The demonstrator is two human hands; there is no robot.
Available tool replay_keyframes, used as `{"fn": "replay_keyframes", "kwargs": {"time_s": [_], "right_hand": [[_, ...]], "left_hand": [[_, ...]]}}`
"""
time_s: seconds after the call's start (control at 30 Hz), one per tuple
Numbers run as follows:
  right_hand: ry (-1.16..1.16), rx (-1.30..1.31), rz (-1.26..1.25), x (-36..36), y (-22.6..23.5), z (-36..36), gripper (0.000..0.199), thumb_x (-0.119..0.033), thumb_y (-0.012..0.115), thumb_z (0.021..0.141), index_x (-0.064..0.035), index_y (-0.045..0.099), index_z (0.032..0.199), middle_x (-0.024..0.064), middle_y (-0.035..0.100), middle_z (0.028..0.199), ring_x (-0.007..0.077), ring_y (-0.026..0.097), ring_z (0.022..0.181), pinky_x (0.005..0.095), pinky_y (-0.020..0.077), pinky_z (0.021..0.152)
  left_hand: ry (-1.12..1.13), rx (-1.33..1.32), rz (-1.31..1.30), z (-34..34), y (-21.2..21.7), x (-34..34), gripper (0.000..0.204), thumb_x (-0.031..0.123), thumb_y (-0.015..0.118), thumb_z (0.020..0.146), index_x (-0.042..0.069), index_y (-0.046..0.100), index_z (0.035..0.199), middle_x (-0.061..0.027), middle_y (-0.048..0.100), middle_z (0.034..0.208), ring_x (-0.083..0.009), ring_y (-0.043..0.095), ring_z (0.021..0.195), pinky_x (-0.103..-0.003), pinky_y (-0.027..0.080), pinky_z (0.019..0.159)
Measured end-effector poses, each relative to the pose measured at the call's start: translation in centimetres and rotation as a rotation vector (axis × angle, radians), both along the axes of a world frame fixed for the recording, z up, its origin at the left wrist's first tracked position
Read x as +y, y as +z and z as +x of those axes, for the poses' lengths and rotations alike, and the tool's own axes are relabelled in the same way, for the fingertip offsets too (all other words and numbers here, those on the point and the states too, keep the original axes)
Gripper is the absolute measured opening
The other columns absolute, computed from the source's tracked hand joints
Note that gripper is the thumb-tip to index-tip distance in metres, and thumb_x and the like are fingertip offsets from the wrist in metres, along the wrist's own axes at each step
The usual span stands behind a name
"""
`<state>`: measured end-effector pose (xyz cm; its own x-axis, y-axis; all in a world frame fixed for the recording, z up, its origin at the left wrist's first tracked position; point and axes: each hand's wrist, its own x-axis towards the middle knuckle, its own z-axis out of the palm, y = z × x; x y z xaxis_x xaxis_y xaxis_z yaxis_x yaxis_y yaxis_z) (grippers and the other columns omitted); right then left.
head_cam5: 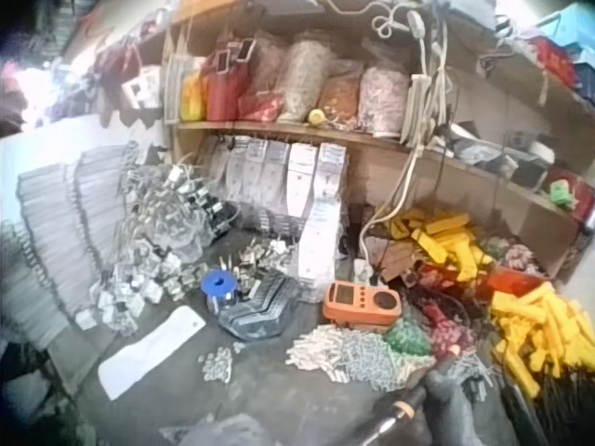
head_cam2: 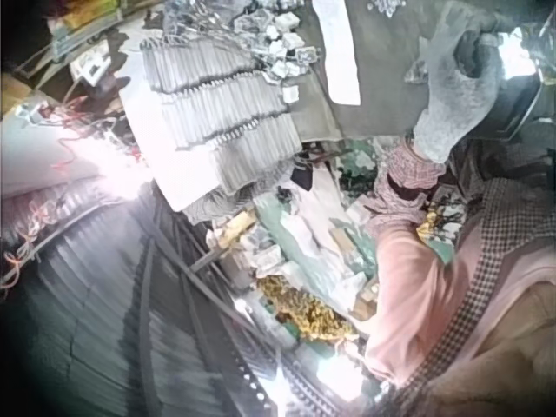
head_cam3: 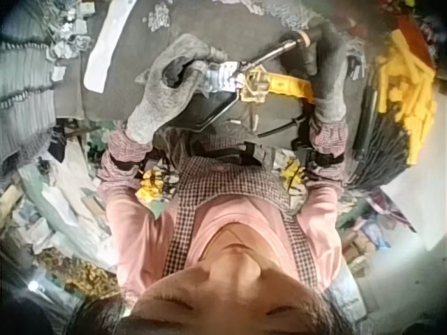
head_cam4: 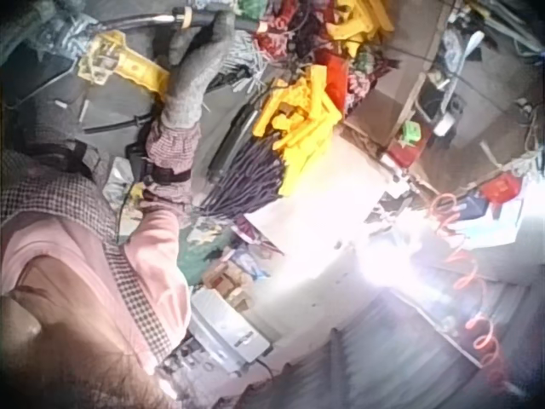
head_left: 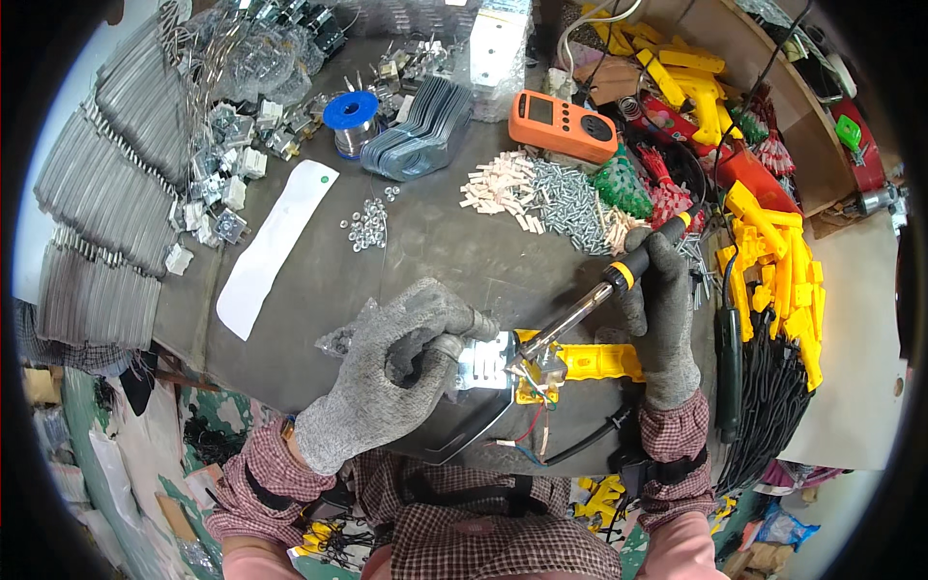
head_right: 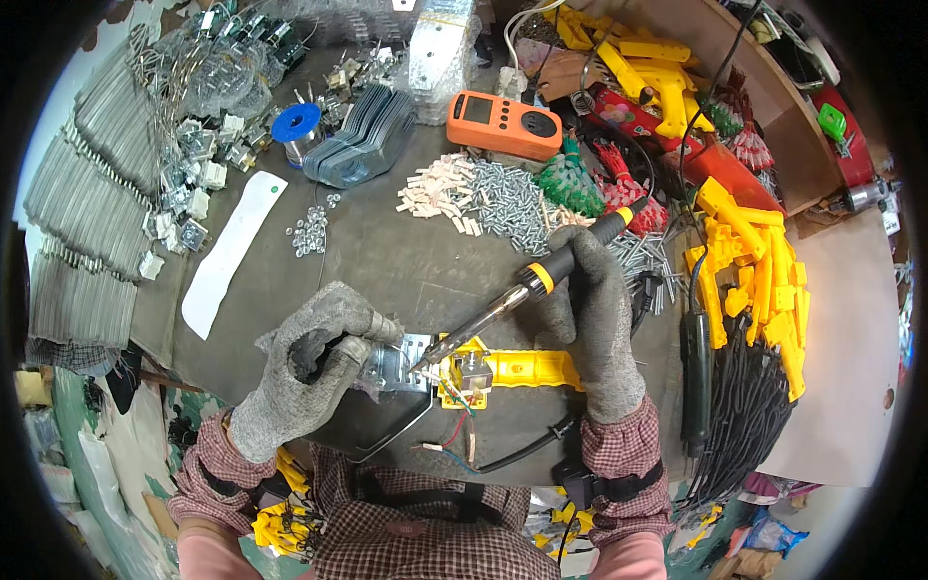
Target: Assembling and testing a yellow electric hand tool, involving soldering wires and using a power screwdriver.
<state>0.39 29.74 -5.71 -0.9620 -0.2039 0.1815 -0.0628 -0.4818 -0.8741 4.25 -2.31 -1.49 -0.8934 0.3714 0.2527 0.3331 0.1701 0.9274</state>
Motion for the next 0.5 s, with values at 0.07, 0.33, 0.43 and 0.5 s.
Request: {"fn": "replay_keyframes", "kwargs": {"time_s": [0.07, 0.33, 0.43, 0.5], "right_hand": [[-0.087, -0.067, 0.123, -1.7, 1.6, -0.1, 0.022, -0.019, 0.048, 0.109, -0.0046, 0.055, 0.123, 0.0034, 0.060, 0.103, 0.0073, 0.057, 0.086, 0.0188, 0.0501, 0.075], [-0.220, -0.363, 0.140, -3.6, 3.5, -0.1, 0.028, -0.033, 0.045, 0.108, -0.0081, 0.057, 0.110, -0.0021, 0.058, 0.071, 0.0060, 0.043, 0.041, 0.0200, 0.0327, 0.037], [-0.173, -0.325, 0.115, -3.4, 3.2, -0.1, 0.027, -0.032, 0.046, 0.108, -0.0077, 0.057, 0.110, -0.0019, 0.057, 0.068, 0.0064, 0.039, 0.036, 0.0205, 0.0306, 0.035], [-0.159, -0.338, 0.112, -3.1, 3.1, -0.2, 0.027, -0.032, 0.046, 0.107, -0.0080, 0.057, 0.111, -0.0019, 0.057, 0.069, 0.0063, 0.040, 0.037, 0.0203, 0.0310, 0.035]], "left_hand": [[0.002, -0.023, 0.025, 0.2, -0.1, 0.0, 0.019, -0.007, 0.056, 0.093, -0.001, 0.068, 0.107, -0.0119, 0.067, 0.099, -0.0210, 0.064, 0.090, -0.033, 0.050, 0.081], [-0.062, 0.042, 0.034, 0.3, -0.6, -0.4, 0.020, -0.009, 0.054, 0.096, 0.000, 0.061, 0.114, -0.0146, 0.070, 0.103, -0.0256, 0.065, 0.091, -0.038, 0.051, 0.086], [-0.056, 0.034, 0.048, 0.4, -0.5, -0.5, 0.021, -0.009, 0.054, 0.096, 0.000, 0.062, 0.113, -0.0145, 0.070, 0.102, -0.0266, 0.066, 0.093, -0.039, 0.052, 0.086], [-0.071, -0.004, -0.030, 0.3, -0.1, -0.6, 0.022, -0.010, 0.054, 0.095, 0.001, 0.062, 0.113, -0.0150, 0.070, 0.102, -0.0270, 0.067, 0.094, -0.039, 0.053, 0.086]]}}
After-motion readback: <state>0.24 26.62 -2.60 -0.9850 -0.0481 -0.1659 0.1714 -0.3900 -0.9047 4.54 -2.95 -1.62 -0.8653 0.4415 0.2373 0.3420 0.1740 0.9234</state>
